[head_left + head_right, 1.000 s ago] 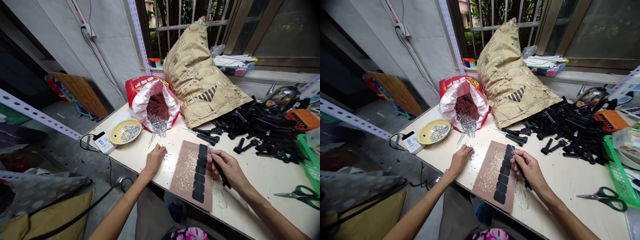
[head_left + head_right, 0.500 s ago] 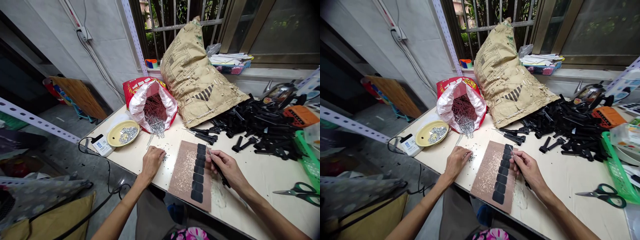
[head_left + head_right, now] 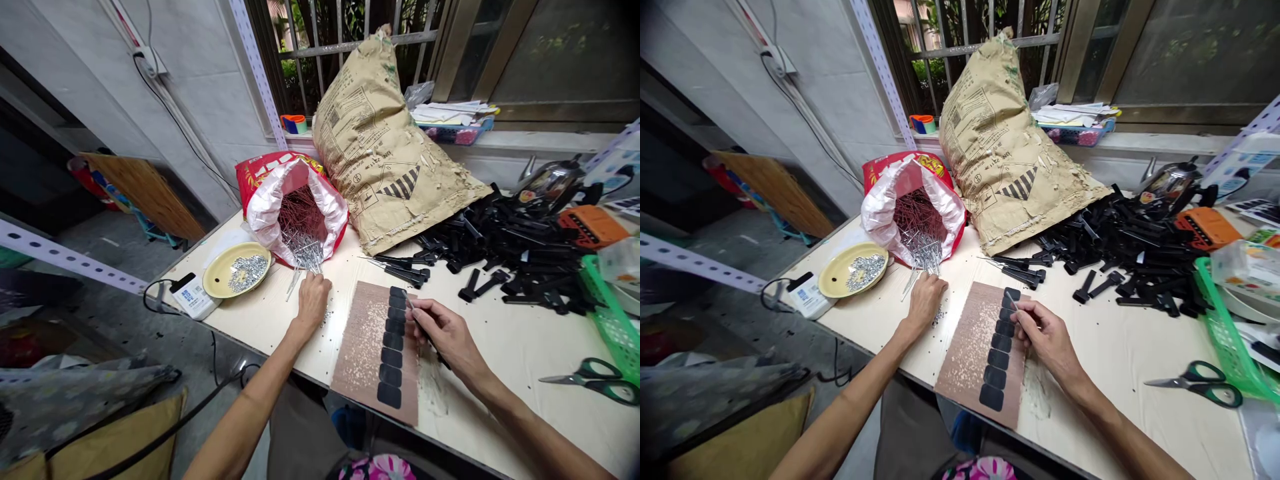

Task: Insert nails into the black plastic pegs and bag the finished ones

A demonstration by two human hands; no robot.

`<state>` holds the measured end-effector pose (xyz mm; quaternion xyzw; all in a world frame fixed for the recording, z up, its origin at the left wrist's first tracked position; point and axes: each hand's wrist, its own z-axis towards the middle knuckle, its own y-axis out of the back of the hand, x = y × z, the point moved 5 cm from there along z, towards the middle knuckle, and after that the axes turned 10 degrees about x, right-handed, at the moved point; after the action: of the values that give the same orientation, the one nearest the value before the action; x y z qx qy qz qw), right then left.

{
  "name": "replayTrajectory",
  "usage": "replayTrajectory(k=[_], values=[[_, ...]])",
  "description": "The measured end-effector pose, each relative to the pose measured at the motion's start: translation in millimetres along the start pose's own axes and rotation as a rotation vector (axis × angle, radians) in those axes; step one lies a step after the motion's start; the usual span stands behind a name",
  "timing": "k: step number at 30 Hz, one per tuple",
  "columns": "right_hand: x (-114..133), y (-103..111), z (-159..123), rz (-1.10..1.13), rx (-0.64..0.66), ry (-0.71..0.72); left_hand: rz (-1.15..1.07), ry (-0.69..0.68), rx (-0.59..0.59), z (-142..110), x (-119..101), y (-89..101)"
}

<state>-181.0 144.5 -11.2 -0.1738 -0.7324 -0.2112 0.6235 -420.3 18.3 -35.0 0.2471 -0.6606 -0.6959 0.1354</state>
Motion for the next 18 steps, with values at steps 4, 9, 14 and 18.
replayTrajectory(k=[4, 9, 14, 18], values=[[21, -2, 6, -0.278, -0.046, 0.195, -0.354, 0.034, -0.08, -2, -3, 13.7], [51, -26, 16, -0.609, -0.021, 0.468, -1.667, 0.225, 0.092, -18, -28, 10.0], [60, -44, 16, -0.91, -0.066, 0.49, -2.106, 0.248, 0.232, -37, -66, 12.2], [65, -46, 11, -1.014, -0.085, 0.495, -2.117, 0.246, 0.203, -41, -76, 14.7]])
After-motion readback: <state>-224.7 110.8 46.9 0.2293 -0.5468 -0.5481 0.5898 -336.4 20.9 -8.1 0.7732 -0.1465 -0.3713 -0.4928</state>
